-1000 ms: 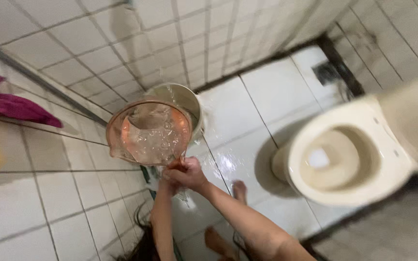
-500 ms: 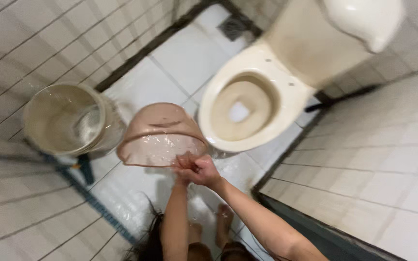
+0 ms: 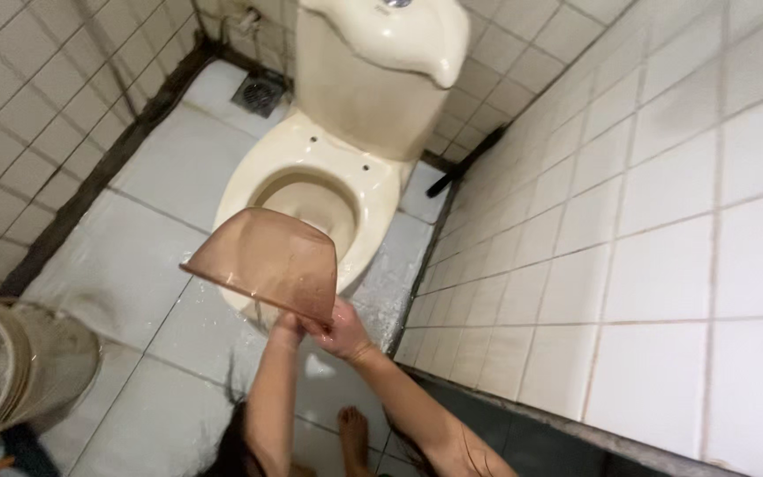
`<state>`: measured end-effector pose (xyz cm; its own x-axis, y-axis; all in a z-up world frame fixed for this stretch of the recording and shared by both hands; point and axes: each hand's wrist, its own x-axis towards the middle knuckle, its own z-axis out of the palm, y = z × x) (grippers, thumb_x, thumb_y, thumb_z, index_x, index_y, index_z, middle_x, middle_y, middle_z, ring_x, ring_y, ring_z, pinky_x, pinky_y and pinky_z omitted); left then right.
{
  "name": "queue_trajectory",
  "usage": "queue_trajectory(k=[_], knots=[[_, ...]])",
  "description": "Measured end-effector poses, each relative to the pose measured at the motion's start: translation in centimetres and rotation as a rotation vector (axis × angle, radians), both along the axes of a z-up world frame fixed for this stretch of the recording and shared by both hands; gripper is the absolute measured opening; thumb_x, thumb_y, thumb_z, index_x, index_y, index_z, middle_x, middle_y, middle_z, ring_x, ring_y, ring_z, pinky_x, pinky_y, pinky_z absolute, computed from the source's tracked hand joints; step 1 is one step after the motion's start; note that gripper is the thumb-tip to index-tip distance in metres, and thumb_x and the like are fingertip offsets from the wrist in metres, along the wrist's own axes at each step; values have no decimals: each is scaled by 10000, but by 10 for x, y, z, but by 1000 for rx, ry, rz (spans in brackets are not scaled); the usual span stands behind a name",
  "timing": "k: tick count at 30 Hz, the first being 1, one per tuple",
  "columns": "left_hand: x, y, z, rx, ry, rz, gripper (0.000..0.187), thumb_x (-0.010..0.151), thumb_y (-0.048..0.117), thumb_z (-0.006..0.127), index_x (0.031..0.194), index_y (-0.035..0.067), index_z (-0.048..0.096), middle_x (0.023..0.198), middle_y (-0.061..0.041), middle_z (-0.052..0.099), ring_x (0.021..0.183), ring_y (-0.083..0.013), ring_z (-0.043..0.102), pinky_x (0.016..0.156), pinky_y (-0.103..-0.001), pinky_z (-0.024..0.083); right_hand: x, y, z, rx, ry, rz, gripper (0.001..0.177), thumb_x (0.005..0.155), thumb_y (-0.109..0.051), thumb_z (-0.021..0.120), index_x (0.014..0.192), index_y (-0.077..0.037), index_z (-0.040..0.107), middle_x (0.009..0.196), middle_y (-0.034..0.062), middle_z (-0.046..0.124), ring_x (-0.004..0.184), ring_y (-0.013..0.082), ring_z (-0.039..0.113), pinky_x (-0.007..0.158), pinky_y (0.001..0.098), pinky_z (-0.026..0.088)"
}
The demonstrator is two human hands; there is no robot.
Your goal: The person cleans a bathroom floor and toilet by rinsing them with water from a bucket using a handheld scoop and then scrubbing the floor with a long-handled brush.
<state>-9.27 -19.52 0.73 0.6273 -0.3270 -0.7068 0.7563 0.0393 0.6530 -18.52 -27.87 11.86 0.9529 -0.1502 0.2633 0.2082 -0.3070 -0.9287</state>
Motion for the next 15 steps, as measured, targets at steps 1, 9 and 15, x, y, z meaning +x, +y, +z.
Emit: queue_trajectory(k=[1,9,15], knots=[[6,-1,2,-1,4,-3,387,982,235,500,1336,87,552,1100,-100,681,925,-231,681,731,-365,569,2,-1,3,-8,-4,-9,233,957,-116,723,1169,-21,706,1066,116,694,930,222,713,829,335,595],[21,65,-6,103,15,221,394,980,256,506,1338,97,548,1076,-88,685,887,-212,687,689,-351,578,29,32,17,-24,21,-61,258,986,-60,677,1233,15,669,1218,124,558,1059,247,647,899,352,573],[40,194,-30,258,-251,340,396,974,118,575,1352,1,578,1183,-156,684,966,-237,674,736,-341,567,71,133,10,288,457,148,312,984,-108,635,1280,-10,625,1013,59,719,887,177,657,778,303,547]])
